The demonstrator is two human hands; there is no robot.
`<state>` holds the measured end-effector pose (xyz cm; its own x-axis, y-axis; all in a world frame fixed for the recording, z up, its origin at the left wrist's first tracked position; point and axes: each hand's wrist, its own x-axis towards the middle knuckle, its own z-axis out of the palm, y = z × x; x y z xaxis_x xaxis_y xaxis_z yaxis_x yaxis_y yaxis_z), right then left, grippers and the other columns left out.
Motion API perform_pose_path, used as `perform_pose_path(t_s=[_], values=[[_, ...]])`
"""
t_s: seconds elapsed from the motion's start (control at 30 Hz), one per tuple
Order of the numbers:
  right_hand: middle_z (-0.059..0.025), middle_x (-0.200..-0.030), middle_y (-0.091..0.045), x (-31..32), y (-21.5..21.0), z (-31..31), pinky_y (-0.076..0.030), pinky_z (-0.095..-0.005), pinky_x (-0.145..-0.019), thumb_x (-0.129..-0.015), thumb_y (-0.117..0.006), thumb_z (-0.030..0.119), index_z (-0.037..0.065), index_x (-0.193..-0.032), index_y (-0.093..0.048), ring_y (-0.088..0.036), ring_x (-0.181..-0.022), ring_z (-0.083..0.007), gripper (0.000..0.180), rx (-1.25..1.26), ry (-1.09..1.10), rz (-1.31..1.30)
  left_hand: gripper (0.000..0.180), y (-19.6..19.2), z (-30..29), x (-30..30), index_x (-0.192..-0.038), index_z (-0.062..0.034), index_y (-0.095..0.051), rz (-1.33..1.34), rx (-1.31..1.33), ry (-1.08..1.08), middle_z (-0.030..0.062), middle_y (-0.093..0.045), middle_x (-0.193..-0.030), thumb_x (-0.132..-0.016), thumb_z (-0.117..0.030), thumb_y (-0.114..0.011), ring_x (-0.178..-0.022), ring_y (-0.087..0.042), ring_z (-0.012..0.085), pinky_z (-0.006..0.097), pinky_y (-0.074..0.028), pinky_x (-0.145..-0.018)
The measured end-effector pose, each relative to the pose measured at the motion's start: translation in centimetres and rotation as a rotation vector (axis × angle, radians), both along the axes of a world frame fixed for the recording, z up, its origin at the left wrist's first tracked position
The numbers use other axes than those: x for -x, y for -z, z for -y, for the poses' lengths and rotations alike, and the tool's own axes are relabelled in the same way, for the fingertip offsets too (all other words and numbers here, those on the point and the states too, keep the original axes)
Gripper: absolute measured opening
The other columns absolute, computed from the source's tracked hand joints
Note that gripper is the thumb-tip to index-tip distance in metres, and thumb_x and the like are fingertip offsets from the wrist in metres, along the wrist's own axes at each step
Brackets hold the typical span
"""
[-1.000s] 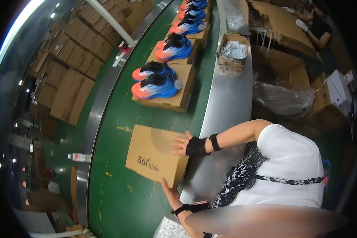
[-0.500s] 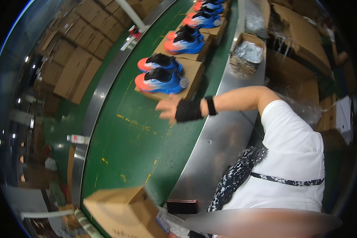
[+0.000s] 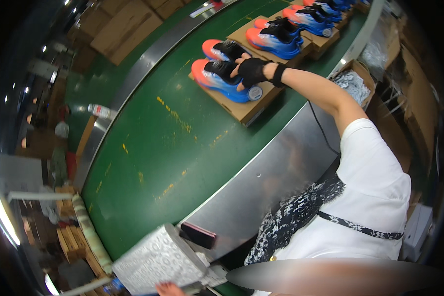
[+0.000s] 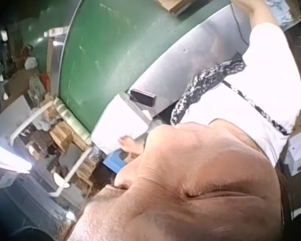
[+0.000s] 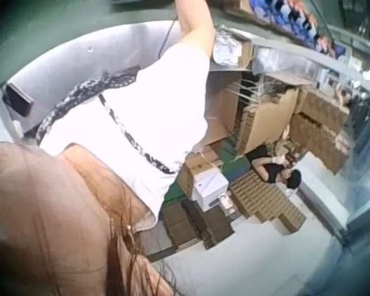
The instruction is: The person packs shoes by placing a packet inside a shoebox, lining it with paper, and putting a pair of shoes inside. They fold the paper over the shoes and close the lid before repeating the process with another box.
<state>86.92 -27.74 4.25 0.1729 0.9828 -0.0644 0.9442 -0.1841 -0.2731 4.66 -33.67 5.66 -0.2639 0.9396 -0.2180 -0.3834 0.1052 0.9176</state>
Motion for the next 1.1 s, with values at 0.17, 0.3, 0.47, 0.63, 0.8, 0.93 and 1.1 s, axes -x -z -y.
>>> perform_pose_path(t_s=[0.17, 0.3, 0.47, 0.63, 0.8, 0.93, 1.1], values=[[-0.0159, -0.104, -0.051, 1.8, 3.9, 3.9, -0.04, -0.0375, -0.08, -0.057, -0.07, 0.032, 0.007, -0.065, -0.06, -0.045, -0.093, -0.0324, 0.028, -0.487, -0.129, -0.087, 0.035, -0.8, -3.2, -27.7, -0.111, -0.0049, -0.046, -0.211, 0.215, 0.285, 0.0137, -0.051, -0.097, -0.083, -0.026, -0.048, -0.082, -0.052, 0.0223, 0.035, -0.045, -0.072], [-0.0104, -0.093, -0.053, 5.8, 1.3, 9.7, -0.039, -0.0399, -0.071, -0.057, -0.069, 0.028, 0.008, -0.058, -0.053, -0.046, -0.086, -0.0285, 0.026, -0.496, -0.542, -0.149, 0.036, -0.3, -4.6, -39.6, -0.109, 0.0037, -0.048, -0.6, -0.062, 0.565, 0.0164, -0.053, -0.1, -0.084, -0.022, -0.052, -0.091, -0.054, 0.0222, 0.03, -0.045, -0.074], [-0.0051, -0.093, -0.053, 13.2, 2.6, 14.5, -0.034, -0.0386, -0.062, -0.05, -0.068, 0.035, 0.011, -0.058, -0.054, -0.046, -0.087, -0.0239, 0.029, -0.56, -0.851, -0.209, 0.029, 0.2, -4.4, -47.1, -0.103, -0.0005, -0.054, -1.114, -0.684, 0.727, 0.0183, -0.047, -0.114, -0.079, -0.018, -0.057, -0.104, -0.047, 0.0294, 0.034, -0.036, -0.088], [-0.0058, -0.101, -0.051, 17.2, 5.6, 15.7, -0.035, -0.0404, -0.065, -0.051, -0.068, 0.04, 0.012, -0.065, -0.058, -0.044, -0.093, -0.0253, 0.033, -0.414, -0.99, -0.283, 0.036, 6.8, -3.4, -49.0, -0.101, -0.0036, -0.056, -1.226, -0.544, 1.038, 0.0201, -0.048, -0.113, -0.082, -0.033, -0.049, -0.105, -0.046, 0.0335, 0.043, -0.034, -0.088], [-0.0063, -0.097, -0.053, 13.2, 5.0, 8.8, -0.035, -0.0463, -0.073, -0.058, -0.067, 0.039, 0.016, -0.093, -0.059, -0.046, -0.099, -0.0264, 0.042, -0.114, -0.528, -0.239, 0.044, 7.0, -2.5, -49.6, -0.092, -0.0016, -0.061, -1.348, -0.233, 1.273, 0.0187, -0.06, -0.087, -0.077, -0.042, -0.051, -0.085, -0.057, 0.0307, 0.038, -0.043, -0.076], [-0.0198, -0.13, -0.029, 9.3, 12.3, 4.5, -0.02, -0.0662, -0.086, -0.072, -0.051, 0.024, 0.011, -0.124, -0.037, -0.026, -0.121, -0.0367, 0.055, -0.259, -0.095, 0.253, 0.049, 6.1, -2.7, -49.8, -0.092, -0.0001, -0.061, -1.27, -0.177, 1.38, 0.0212, -0.06, -0.083, -0.075, -0.045, -0.053, -0.081, -0.059, 0.0329, 0.036, -0.045, -0.073], [-0.0203, -0.13, -0.029, 11.4, 12.9, 4.6, -0.02, -0.0701, -0.081, -0.073, -0.053, 0.021, 0.012, -0.127, -0.033, -0.025, -0.122, -0.0381, 0.058, -0.338, -0.051, 0.314, 0.058, 7.6, -3.4, -50.4, -0.116, 0.0013, -0.045, -1.048, -0.287, 1.139, 0.0258, -0.044, -0.117, -0.081, -0.045, -0.047, -0.112, -0.041, 0.035, 0.037, -0.034, -0.092]])
